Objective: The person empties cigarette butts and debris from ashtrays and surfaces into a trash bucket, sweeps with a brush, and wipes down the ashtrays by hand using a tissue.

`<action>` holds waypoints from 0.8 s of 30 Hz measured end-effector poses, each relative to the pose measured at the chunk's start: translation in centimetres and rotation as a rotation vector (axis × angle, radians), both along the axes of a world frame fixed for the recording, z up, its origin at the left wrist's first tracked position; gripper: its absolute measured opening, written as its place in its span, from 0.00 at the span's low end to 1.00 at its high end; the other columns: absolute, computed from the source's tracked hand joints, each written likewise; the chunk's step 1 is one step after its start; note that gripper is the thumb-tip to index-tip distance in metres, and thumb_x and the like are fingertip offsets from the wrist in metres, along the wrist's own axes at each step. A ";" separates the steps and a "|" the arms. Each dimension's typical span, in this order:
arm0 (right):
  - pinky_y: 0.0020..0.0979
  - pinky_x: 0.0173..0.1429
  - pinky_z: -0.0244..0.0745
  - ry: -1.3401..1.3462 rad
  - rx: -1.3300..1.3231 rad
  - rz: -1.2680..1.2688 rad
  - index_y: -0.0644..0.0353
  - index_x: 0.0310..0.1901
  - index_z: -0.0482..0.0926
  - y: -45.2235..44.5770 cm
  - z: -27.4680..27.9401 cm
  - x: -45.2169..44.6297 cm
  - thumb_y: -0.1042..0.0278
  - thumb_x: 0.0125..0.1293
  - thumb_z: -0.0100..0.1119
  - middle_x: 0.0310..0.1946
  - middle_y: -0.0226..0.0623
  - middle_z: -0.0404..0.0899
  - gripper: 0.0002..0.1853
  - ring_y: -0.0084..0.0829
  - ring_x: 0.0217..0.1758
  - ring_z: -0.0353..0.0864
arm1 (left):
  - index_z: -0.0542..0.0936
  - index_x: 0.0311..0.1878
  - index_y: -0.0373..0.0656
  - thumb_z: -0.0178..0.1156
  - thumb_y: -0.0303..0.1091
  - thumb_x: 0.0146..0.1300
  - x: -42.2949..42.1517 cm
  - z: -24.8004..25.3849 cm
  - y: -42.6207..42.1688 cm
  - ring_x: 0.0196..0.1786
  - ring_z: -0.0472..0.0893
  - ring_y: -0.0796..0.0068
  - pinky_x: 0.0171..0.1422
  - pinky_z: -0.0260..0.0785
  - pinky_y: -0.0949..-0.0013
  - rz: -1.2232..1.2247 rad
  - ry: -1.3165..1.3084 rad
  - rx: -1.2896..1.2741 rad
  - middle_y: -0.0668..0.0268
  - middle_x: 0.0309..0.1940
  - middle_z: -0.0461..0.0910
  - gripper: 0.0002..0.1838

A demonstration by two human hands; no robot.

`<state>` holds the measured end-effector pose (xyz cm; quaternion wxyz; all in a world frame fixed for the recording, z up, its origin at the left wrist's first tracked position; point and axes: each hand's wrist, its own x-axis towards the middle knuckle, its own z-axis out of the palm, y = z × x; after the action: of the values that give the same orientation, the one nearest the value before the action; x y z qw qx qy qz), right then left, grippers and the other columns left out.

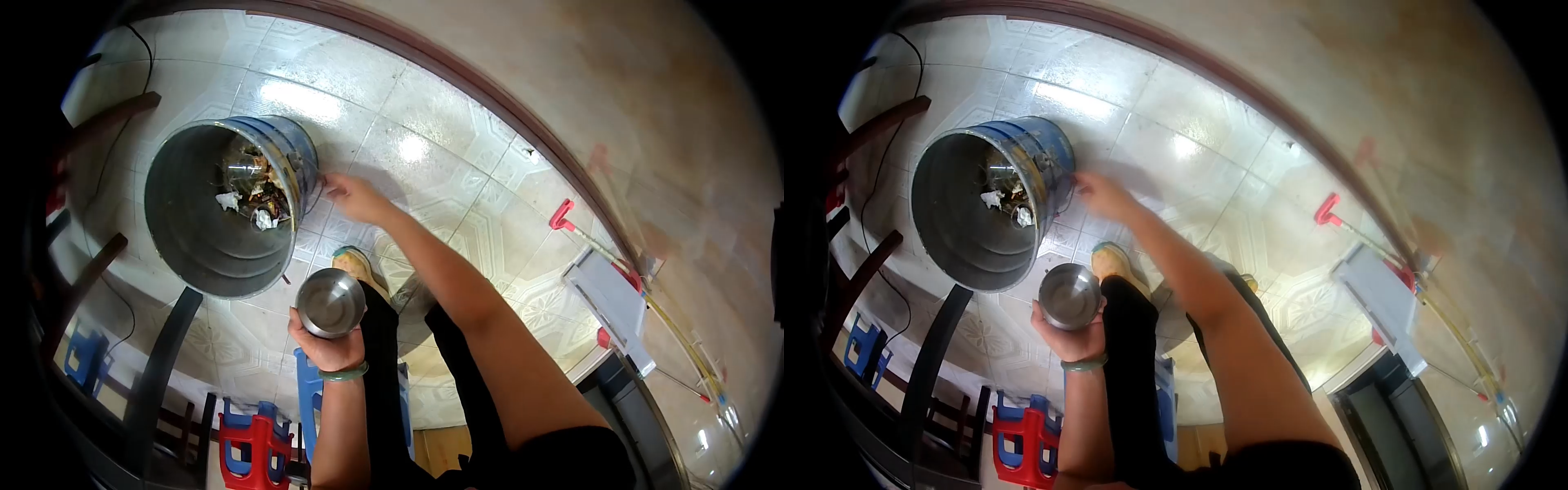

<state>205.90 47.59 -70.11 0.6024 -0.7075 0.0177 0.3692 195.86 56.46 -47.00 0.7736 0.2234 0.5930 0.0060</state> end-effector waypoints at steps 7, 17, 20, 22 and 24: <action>0.42 0.64 0.64 -0.278 -1.026 -0.728 0.66 0.51 0.76 -28.0 -9.9 0.5 0.64 0.58 0.59 0.52 0.52 0.76 0.21 0.48 0.58 0.72 | 0.73 0.56 0.43 0.36 0.60 0.65 -1.8 -1.1 0.9 0.48 0.79 0.54 0.37 0.74 0.54 -0.009 0.058 0.075 0.57 0.50 0.78 0.32; 0.36 0.59 0.70 -0.387 -1.266 -0.341 0.66 0.48 0.79 -35.3 -9.9 1.4 0.57 0.68 0.48 0.50 0.49 0.79 0.20 0.46 0.54 0.77 | 0.73 0.58 0.37 0.44 0.57 0.65 -2.3 -0.8 0.0 0.58 0.74 0.59 0.65 0.64 0.56 -0.118 -0.069 0.021 0.56 0.54 0.76 0.32; 0.36 0.59 0.71 -0.406 -1.034 -0.288 0.65 0.48 0.79 -29.8 -8.2 1.6 0.62 0.68 0.49 0.49 0.48 0.79 0.16 0.45 0.54 0.77 | 0.72 0.58 0.36 0.44 0.57 0.65 -2.1 -0.6 -0.5 0.58 0.74 0.60 0.66 0.63 0.56 -0.131 -0.084 0.001 0.56 0.55 0.76 0.33; 0.36 0.59 0.72 -0.681 -0.789 -0.154 0.61 0.48 0.80 -25.1 -9.1 1.4 0.70 0.67 0.50 0.49 0.47 0.79 0.12 0.45 0.54 0.78 | 0.72 0.58 0.36 0.45 0.57 0.65 -2.1 -0.4 -0.6 0.58 0.74 0.59 0.66 0.63 0.56 -0.124 -0.096 -0.018 0.56 0.55 0.76 0.33; 0.34 0.59 0.72 -0.632 -0.659 0.016 0.60 0.47 0.81 -16.7 -4.7 2.4 0.77 0.63 0.53 0.50 0.44 0.79 0.12 0.43 0.54 0.78 | 0.72 0.59 0.36 0.45 0.57 0.64 -2.3 -0.4 -0.6 0.59 0.74 0.59 0.66 0.63 0.56 -0.103 -0.077 -0.042 0.56 0.55 0.76 0.33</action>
<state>208.30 30.85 -74.78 0.3179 -0.9395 -0.0559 0.1146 193.54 55.88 -47.37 0.7997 0.2368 0.5504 -0.0377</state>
